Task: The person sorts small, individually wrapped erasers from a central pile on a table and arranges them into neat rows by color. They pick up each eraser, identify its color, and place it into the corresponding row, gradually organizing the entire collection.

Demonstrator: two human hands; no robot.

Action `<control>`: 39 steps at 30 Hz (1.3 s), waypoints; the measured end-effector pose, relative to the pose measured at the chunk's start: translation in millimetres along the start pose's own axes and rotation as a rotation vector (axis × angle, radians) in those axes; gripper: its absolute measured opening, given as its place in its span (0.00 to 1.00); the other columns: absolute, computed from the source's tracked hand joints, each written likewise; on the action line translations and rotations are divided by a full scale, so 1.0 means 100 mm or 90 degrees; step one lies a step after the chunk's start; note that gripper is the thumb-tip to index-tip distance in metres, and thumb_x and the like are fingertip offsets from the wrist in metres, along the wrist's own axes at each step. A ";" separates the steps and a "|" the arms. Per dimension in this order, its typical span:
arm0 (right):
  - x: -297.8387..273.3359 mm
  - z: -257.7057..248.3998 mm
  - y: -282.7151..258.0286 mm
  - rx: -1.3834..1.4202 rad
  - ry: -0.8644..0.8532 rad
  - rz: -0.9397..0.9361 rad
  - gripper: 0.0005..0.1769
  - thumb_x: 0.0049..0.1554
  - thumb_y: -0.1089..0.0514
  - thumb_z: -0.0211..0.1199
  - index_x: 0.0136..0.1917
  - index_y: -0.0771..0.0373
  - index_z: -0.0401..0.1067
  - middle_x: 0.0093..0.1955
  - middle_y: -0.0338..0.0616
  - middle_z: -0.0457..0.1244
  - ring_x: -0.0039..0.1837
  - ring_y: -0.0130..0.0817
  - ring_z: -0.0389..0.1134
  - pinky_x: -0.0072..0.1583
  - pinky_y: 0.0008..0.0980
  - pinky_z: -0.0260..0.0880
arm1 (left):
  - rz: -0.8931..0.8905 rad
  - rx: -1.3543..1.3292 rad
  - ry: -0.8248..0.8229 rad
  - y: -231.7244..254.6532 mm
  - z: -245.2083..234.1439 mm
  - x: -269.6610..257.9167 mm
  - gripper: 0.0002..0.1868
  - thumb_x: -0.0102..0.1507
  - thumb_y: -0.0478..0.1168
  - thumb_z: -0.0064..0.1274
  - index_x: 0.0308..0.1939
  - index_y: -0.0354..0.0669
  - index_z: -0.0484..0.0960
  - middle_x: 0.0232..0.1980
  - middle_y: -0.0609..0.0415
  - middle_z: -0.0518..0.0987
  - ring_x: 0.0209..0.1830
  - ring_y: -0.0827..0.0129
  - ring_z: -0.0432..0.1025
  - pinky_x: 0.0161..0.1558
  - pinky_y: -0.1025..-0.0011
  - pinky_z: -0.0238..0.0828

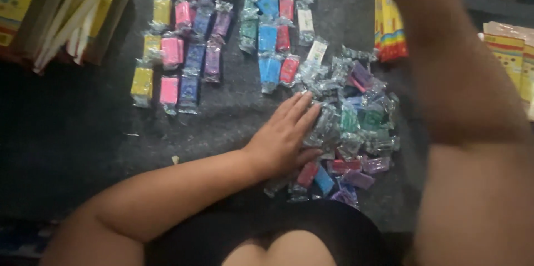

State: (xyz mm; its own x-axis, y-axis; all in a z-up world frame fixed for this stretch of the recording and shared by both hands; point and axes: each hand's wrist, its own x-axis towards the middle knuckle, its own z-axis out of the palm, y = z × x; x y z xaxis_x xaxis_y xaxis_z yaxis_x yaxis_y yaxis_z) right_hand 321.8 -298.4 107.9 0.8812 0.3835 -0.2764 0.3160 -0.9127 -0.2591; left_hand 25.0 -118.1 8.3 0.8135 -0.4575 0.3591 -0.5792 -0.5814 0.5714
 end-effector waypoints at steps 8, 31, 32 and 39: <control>-1.64 0.08 -0.45 -0.086 -0.145 0.142 0.16 0.61 0.47 0.65 0.57 0.58 0.78 0.52 0.46 0.72 0.50 0.40 0.71 0.52 0.36 0.70 | 0.010 -0.003 0.012 0.05 0.00 0.00 0.47 0.61 0.57 0.63 0.73 0.28 0.63 0.78 0.28 0.57 0.81 0.36 0.50 0.80 0.48 0.45; -2.24 0.56 -1.13 0.622 0.052 0.086 0.11 0.51 0.64 0.72 0.49 0.66 0.79 0.40 0.45 0.71 0.42 0.31 0.69 0.48 0.27 0.68 | -0.237 -0.501 0.129 0.13 -0.60 0.11 0.08 0.67 0.42 0.55 0.47 0.44 0.78 0.36 0.56 0.84 0.34 0.75 0.78 0.39 0.75 0.76; -2.27 0.52 -1.17 0.620 0.047 0.082 0.11 0.51 0.64 0.72 0.49 0.66 0.79 0.40 0.45 0.71 0.42 0.31 0.69 0.48 0.27 0.68 | -0.241 -0.500 0.134 0.13 -0.68 0.10 0.08 0.67 0.42 0.55 0.47 0.44 0.78 0.36 0.56 0.84 0.34 0.75 0.78 0.39 0.75 0.76; -2.48 0.46 -1.13 0.403 0.134 0.163 0.08 0.56 0.62 0.70 0.49 0.65 0.78 0.47 0.48 0.71 0.47 0.37 0.70 0.52 0.36 0.71 | -0.344 -0.225 0.142 -0.09 -1.68 -0.33 0.03 0.65 0.42 0.58 0.38 0.50 0.82 0.36 0.60 0.83 0.33 0.75 0.74 0.38 0.73 0.69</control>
State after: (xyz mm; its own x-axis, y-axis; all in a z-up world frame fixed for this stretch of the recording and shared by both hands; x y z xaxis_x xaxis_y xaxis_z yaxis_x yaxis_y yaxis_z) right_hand 51.2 -284.2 163.1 0.9698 0.0746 -0.2322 -0.1184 -0.6884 -0.7156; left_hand 11.7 14.9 115.0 0.9970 0.0072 0.0772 -0.0672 -0.4167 0.9066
